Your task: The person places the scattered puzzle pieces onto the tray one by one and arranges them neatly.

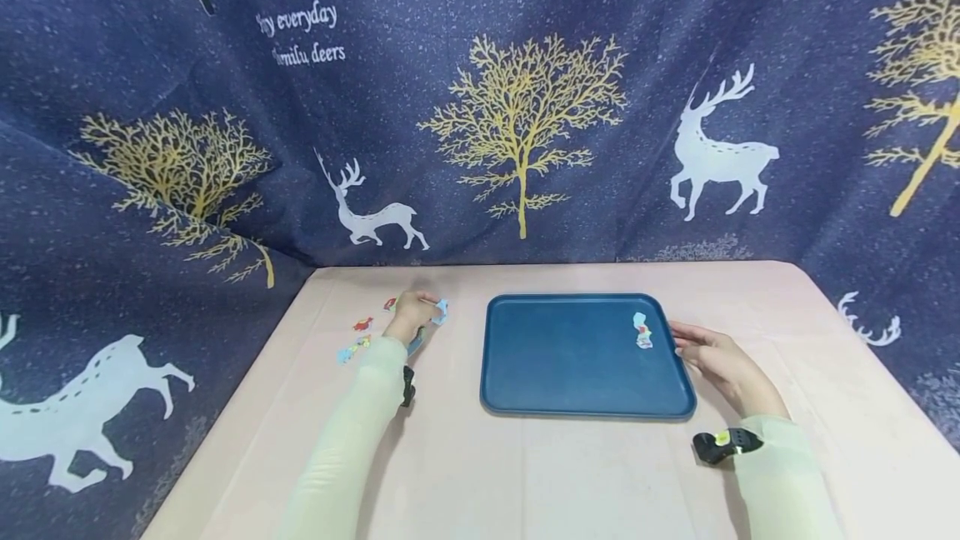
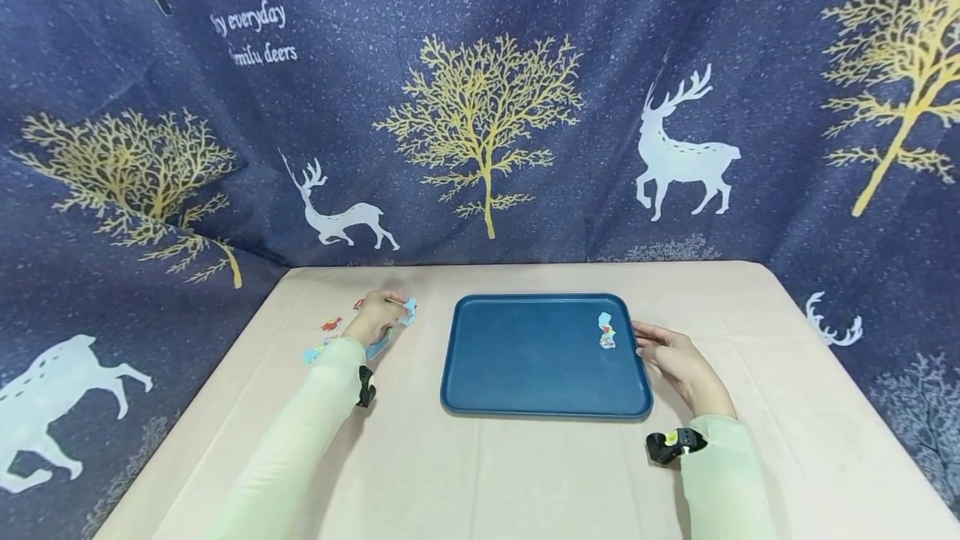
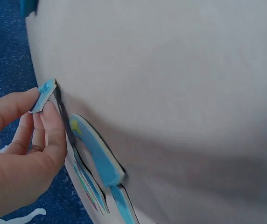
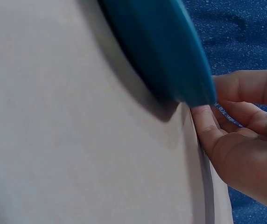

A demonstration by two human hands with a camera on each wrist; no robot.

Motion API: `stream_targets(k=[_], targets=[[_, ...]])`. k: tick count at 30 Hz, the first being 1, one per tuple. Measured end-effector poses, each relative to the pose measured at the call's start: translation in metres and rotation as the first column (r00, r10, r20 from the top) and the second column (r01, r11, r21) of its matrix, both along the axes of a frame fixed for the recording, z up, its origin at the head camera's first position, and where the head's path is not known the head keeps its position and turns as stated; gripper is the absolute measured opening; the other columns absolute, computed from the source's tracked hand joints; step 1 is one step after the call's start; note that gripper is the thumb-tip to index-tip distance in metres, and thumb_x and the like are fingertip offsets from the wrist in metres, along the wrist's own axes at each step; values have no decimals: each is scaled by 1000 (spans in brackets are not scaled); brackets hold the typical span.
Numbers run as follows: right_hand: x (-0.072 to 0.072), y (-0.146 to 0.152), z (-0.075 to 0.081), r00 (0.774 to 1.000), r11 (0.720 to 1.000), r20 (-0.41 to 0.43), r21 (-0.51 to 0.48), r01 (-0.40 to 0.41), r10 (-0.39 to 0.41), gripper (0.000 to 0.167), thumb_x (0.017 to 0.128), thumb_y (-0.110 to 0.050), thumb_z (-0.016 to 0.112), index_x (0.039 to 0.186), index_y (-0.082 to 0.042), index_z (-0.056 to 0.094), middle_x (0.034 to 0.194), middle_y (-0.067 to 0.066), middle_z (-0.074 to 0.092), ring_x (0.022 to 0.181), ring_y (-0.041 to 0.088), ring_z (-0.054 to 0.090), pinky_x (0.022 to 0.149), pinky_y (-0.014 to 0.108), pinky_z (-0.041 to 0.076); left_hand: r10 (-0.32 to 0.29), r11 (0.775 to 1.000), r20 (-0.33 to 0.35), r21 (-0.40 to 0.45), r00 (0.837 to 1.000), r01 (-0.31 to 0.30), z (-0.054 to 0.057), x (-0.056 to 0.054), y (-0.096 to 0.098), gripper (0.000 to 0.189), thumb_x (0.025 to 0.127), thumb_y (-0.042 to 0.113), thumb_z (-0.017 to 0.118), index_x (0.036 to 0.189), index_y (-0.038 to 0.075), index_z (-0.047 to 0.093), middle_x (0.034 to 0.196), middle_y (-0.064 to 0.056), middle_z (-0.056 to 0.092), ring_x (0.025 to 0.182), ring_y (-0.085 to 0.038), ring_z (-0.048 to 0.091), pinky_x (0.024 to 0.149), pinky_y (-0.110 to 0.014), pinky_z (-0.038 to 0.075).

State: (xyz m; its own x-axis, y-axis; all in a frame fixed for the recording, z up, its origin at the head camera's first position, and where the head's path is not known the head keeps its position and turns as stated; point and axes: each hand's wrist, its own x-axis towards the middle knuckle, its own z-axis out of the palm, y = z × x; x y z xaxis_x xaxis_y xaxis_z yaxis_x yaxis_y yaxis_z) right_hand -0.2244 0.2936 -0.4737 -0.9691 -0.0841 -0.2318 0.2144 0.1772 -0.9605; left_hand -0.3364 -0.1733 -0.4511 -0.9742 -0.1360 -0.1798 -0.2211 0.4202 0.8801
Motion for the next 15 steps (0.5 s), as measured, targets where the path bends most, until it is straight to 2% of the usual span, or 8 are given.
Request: stream_targets(k=[3,8,12,15], targets=[[0,0,-1,1000,1000,-3,-4,-18,18,66,87,6,44,148,10,19,149,34,24,137,44,24,115,54,23,9,993,26,116,1000,-12,2,0,2,27,83,-8,65,110,-9,64,113,-25,61,79,-22,63,76,-31,60],[0,0,-2,1000,1000,0,-12,-25,25,66,87,7,44,148,9,18,149,34,23,137,45,23,115,56,22,17,981,70,191,997,-30,5,1,7,29,87,-6,62,116,-6,63,122,-27,58,92,-27,64,80,-31,59],[1,0,-1,1000,1000,14,-12,-24,25,67,87,7,44,148,9,18,149,34,23,137,45,23,116,57,20,5,971,84,239,996,-25,9,1,15,29,88,-5,60,118,-6,61,117,-25,59,87,-23,62,83,-31,58],[0,0,0,1000,1000,10,-9,-22,22,66,87,6,44,148,9,19,149,33,24,135,41,28,116,55,22,-21,965,85,262,996,-2,12,0,22,28,90,-4,59,117,-6,61,108,-20,62,79,-19,61,86,-34,58]])
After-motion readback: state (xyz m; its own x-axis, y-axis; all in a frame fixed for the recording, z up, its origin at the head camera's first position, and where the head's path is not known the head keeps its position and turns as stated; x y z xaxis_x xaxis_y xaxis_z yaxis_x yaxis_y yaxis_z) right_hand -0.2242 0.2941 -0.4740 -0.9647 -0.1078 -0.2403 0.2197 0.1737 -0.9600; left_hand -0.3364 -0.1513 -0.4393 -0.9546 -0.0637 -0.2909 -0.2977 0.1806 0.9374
